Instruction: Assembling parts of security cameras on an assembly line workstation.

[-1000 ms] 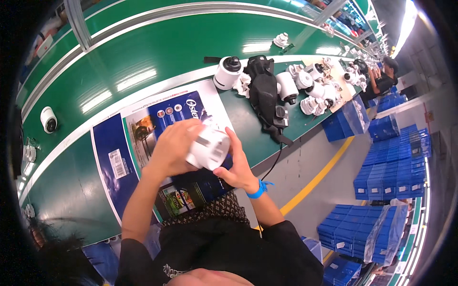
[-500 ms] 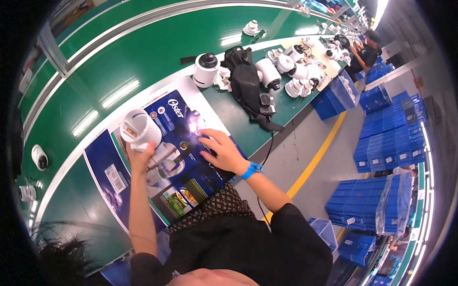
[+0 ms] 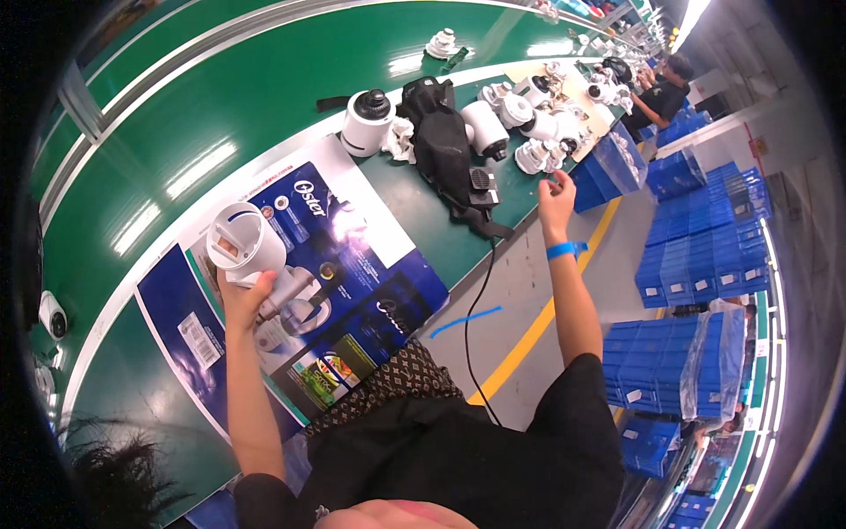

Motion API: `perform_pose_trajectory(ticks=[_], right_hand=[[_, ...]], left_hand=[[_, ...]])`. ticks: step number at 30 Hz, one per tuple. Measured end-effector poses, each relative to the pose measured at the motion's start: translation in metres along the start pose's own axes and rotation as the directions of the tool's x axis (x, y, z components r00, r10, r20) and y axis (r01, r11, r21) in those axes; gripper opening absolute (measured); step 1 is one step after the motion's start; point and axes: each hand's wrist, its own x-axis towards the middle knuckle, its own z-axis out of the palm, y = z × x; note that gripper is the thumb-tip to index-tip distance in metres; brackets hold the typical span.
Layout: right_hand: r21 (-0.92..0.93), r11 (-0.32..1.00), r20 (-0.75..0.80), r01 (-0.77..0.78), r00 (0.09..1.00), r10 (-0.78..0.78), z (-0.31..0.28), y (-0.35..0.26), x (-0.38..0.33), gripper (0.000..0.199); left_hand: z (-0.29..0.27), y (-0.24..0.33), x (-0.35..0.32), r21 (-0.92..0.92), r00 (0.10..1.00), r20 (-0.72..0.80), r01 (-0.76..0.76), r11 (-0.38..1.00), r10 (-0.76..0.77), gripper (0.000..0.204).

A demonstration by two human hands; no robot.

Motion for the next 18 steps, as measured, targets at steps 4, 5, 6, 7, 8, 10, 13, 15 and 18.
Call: perform_pose_trajectory(ticks=[4,5,6,7,8,10,13,15,18], right_hand=[[0.183,0.978,0.116,0.096,0.986,-0.119,0.035,-0.061,-0.018,0.037],[0.202,0.960,0.114,0.195,0.969,-0.221,0.039,-0.085,-0.025,0.038],[0.228,0.930,0.110,0.289,0.941,-0.319,0.047,-0.107,-0.030,0.039],[0.268,0.892,0.130,0.364,0.904,-0.408,0.054,-0.128,-0.034,0.042],[0.301,0.866,0.145,0.399,0.879,-0.455,0.064,-0.154,-0.041,0.044],[0.388,0.822,0.176,0.417,0.842,-0.510,0.095,-0.186,-0.061,0.046],[0.379,0.772,0.265,0.510,0.740,-0.619,0.129,-0.211,-0.076,0.053],[0.416,0.734,0.242,0.537,0.712,-0.659,0.145,-0.216,-0.072,0.052],[0.542,0.757,0.120,0.366,0.857,-0.500,0.154,-0.223,-0.040,0.050]], left_hand=[[-0.008,-0.006,-0.004,0.041,0.999,-0.011,-0.037,0.998,0.037,0.091],[-0.004,-0.005,-0.002,0.044,0.999,-0.004,-0.032,0.999,0.032,0.094],[-0.002,-0.004,-0.001,0.030,1.000,0.002,-0.028,0.999,0.028,0.094],[-0.001,-0.002,-0.001,0.018,1.000,0.013,-0.021,1.000,0.021,0.094],[-0.001,-0.002,-0.001,0.008,1.000,0.025,0.000,1.000,0.000,0.096],[-0.006,-0.007,-0.004,-0.027,0.999,0.016,0.028,0.999,-0.027,0.098],[-0.008,-0.011,-0.002,0.033,0.999,0.030,-0.019,0.999,0.018,0.099],[0.001,-0.010,0.000,0.049,1.000,0.006,-0.017,0.999,0.017,0.096],[0.008,-0.004,0.002,0.041,0.999,0.032,-0.032,0.999,0.031,0.096]])
